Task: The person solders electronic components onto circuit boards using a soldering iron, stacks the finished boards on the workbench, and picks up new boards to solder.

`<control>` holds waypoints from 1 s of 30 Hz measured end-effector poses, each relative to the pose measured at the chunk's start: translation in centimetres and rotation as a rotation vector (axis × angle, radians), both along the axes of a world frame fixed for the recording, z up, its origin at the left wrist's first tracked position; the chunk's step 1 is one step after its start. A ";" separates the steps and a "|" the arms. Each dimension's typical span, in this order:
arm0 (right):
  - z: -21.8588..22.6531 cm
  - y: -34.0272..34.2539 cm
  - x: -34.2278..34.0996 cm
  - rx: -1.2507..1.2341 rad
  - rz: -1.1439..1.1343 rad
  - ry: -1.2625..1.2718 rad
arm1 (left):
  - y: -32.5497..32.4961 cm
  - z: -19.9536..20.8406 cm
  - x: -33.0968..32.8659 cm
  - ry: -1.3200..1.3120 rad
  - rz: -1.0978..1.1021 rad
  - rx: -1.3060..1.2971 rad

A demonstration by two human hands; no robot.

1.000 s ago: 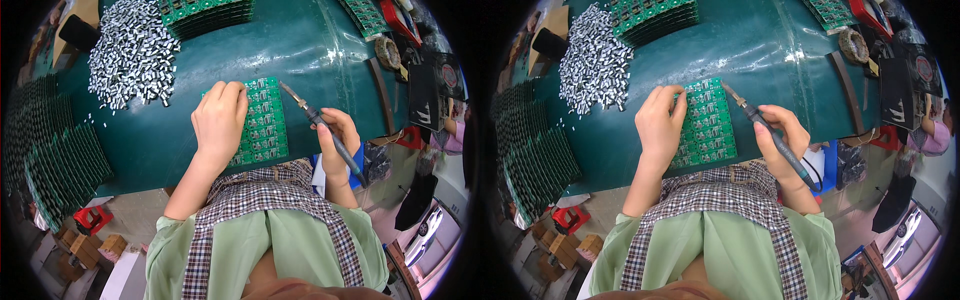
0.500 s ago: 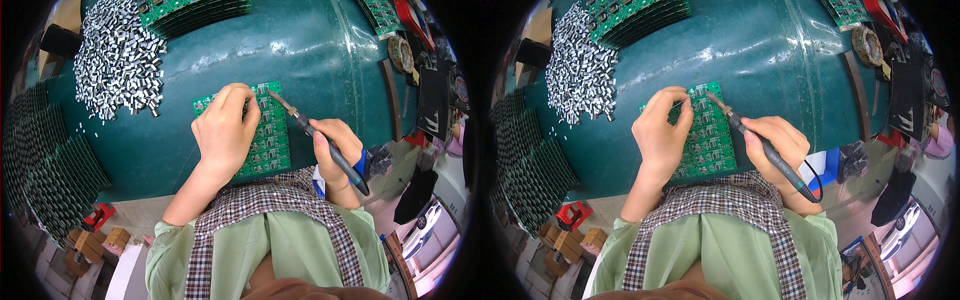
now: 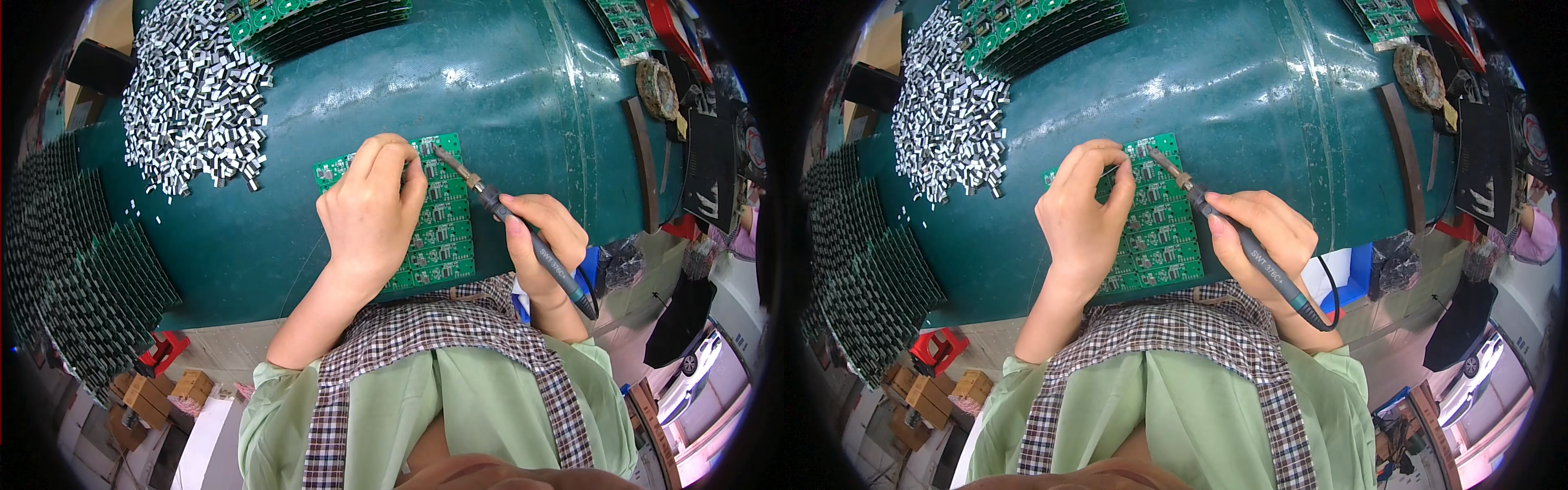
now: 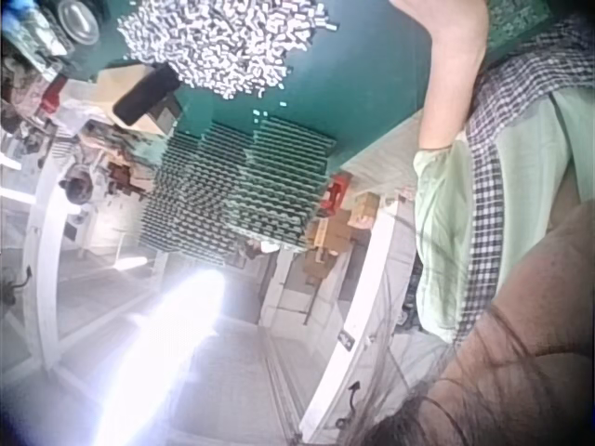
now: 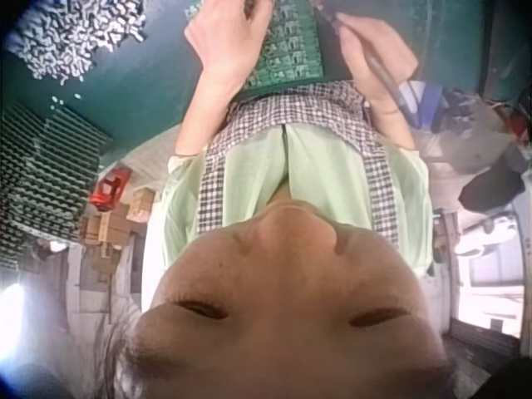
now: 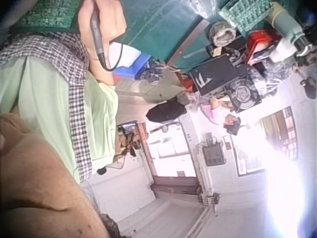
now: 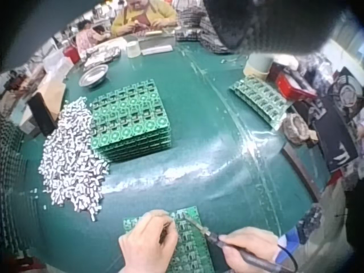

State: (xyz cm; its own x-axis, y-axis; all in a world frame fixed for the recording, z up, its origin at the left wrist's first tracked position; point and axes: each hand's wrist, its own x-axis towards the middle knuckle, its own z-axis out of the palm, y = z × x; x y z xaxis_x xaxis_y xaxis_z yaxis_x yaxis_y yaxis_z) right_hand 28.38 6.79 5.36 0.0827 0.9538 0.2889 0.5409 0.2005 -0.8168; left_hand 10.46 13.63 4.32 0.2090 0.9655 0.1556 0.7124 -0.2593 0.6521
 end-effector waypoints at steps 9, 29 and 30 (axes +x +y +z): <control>-0.1 -0.9 -0.4 0.017 -0.005 -0.002 | -0.2 0.3 0.0 0.020 -0.037 -0.083; 0.0 -1.3 0.2 0.061 0.021 -0.046 | -1.8 -1.1 -0.3 -0.050 -0.067 0.074; -0.1 -1.4 0.2 0.060 0.019 -0.040 | -1.8 -1.0 -0.2 -0.049 -0.067 0.074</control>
State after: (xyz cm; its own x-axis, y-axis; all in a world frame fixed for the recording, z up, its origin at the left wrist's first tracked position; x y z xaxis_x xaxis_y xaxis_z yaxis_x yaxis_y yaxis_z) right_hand 28.59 5.40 5.29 0.0519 0.9359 0.3483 0.5685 0.2591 -0.7808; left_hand 10.28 11.82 3.29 0.2629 0.9350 0.2380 0.6594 -0.3542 0.6631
